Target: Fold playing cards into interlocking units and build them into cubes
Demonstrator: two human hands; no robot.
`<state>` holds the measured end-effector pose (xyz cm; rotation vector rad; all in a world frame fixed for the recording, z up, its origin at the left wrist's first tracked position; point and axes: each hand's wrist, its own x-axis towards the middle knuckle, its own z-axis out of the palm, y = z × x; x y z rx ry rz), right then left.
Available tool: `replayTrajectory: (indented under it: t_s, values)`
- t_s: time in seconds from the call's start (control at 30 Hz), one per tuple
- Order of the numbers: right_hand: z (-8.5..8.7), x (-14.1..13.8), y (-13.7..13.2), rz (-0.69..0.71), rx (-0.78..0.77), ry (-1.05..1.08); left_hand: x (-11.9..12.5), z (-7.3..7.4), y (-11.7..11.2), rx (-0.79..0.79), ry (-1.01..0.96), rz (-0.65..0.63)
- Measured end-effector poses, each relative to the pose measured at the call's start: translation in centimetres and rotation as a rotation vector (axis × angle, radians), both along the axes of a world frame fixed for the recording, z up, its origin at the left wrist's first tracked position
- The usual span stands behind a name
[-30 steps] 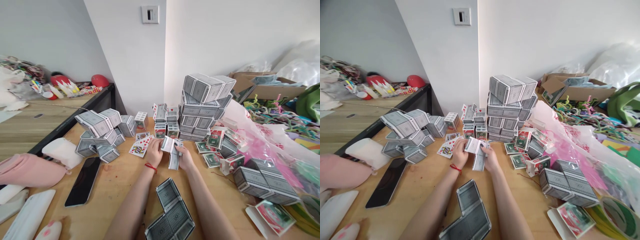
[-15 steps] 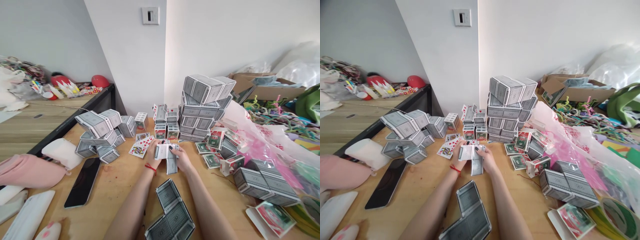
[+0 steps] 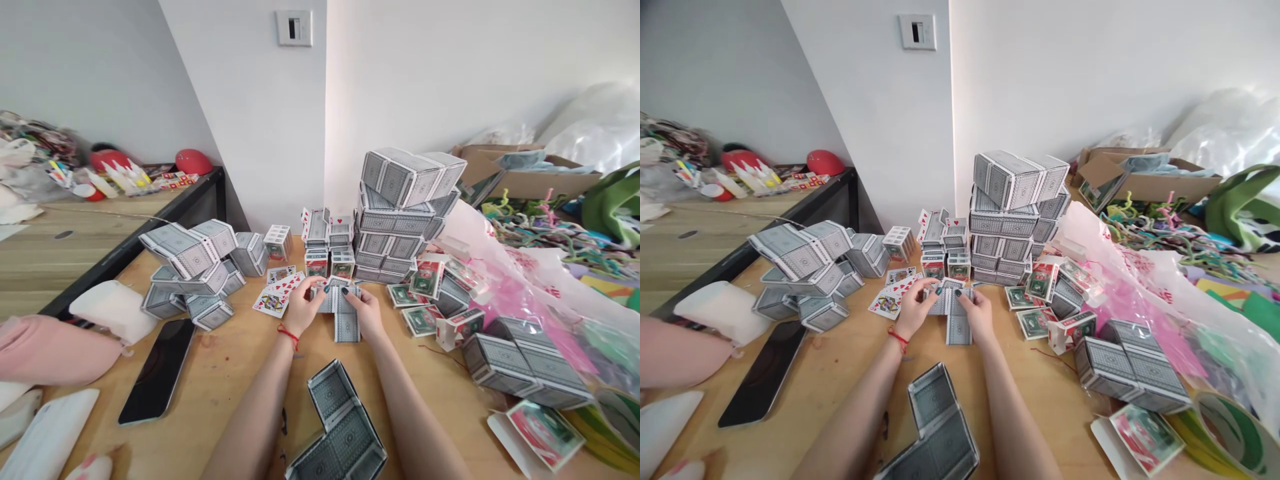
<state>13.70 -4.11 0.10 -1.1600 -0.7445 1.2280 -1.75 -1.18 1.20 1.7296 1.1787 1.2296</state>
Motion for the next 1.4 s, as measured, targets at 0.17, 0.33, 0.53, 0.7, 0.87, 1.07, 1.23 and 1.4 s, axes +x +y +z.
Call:
replayTrajectory:
  t_s: [0.17,0.33,0.53,0.7,0.87,1.07,1.23,1.4]
  values:
    - [0.0,0.2,0.2,-0.103,-0.023,0.067,-0.2,-0.4,0.4,0.025,0.113,-0.028]
    - [-0.1,0.6,0.6,-0.16,0.019,0.306,-0.5,-1.1,1.3,-0.062,-0.064,0.12]
    - [-0.3,0.8,0.7,-0.136,-0.015,0.408,-1.1,-1.4,2.0,-0.125,-0.366,0.297]
    - [0.1,0.4,0.4,-0.065,0.012,0.358,-1.3,-1.3,2.1,-0.148,-0.517,0.408]
    - [0.0,-0.5,0.1,0.029,0.005,0.207,-1.1,-1.1,2.1,-0.24,-0.663,0.414]
    - [-0.4,-1.1,0.0,0.118,0.017,0.19,-1.3,-1.5,2.6,-0.222,-0.682,0.521]
    - [-0.2,-1.2,-0.1,0.275,0.002,0.144,-1.6,-1.9,2.9,-0.174,-0.649,0.628]
    - [0.2,-1.4,-0.6,0.446,-0.002,0.048,-1.3,-2.5,3.1,-0.158,-0.644,0.64]
